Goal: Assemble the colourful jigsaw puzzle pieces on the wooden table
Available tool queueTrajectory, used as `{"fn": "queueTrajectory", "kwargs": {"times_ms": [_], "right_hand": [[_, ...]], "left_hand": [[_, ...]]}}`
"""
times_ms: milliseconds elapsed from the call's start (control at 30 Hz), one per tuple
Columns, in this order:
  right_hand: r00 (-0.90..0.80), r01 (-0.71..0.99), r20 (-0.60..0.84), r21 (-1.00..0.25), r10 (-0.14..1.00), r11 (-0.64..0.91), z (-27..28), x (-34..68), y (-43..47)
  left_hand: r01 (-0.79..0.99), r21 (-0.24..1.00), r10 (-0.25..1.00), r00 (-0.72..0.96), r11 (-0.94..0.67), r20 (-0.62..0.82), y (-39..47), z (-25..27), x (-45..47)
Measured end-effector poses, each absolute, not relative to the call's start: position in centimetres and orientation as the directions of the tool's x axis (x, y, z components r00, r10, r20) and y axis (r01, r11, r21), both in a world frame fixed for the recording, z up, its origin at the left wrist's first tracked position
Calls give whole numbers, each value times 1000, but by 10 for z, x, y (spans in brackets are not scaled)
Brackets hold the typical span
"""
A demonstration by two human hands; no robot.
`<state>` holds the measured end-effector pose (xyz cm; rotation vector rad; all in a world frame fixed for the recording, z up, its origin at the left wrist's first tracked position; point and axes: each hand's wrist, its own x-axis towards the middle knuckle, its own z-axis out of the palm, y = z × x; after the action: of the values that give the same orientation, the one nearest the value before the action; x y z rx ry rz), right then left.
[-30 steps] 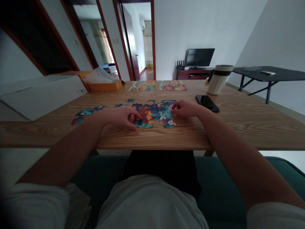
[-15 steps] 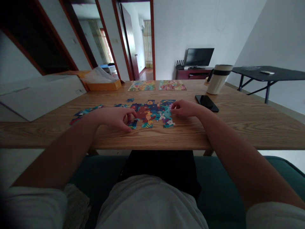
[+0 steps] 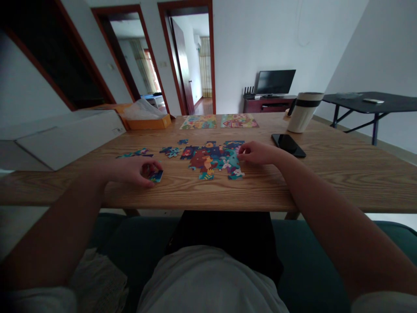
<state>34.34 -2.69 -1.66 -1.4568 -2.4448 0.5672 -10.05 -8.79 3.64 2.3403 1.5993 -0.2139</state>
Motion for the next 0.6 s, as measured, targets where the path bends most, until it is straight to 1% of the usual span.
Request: {"fn": "queueTrajectory", "kwargs": {"times_ms": [67,200,333,433,600], "right_hand": [[-472,787,10,-445,881,427,-17,343,-28],[-475,786,9,-445,880,428,-15,342,-29],[-474,797,-16,-432,880,421,-12,342,-30],[-465,802,-21,-434,885,410,-12,342,-30],[-476,799,-17,-425,879,425,-11,342,-31]], "left_hand": [[941,161,898,334,-298,-288,-97,38,-111],[953,154,926,291,-260,-241,-96,40,-138],[964,116,934,261,-239,-245,-84,37,-153],[966,100,929,255,-236,-267,-83,35,-154],[957,79,934,291,-280,-210,-95,31,-164]]}}
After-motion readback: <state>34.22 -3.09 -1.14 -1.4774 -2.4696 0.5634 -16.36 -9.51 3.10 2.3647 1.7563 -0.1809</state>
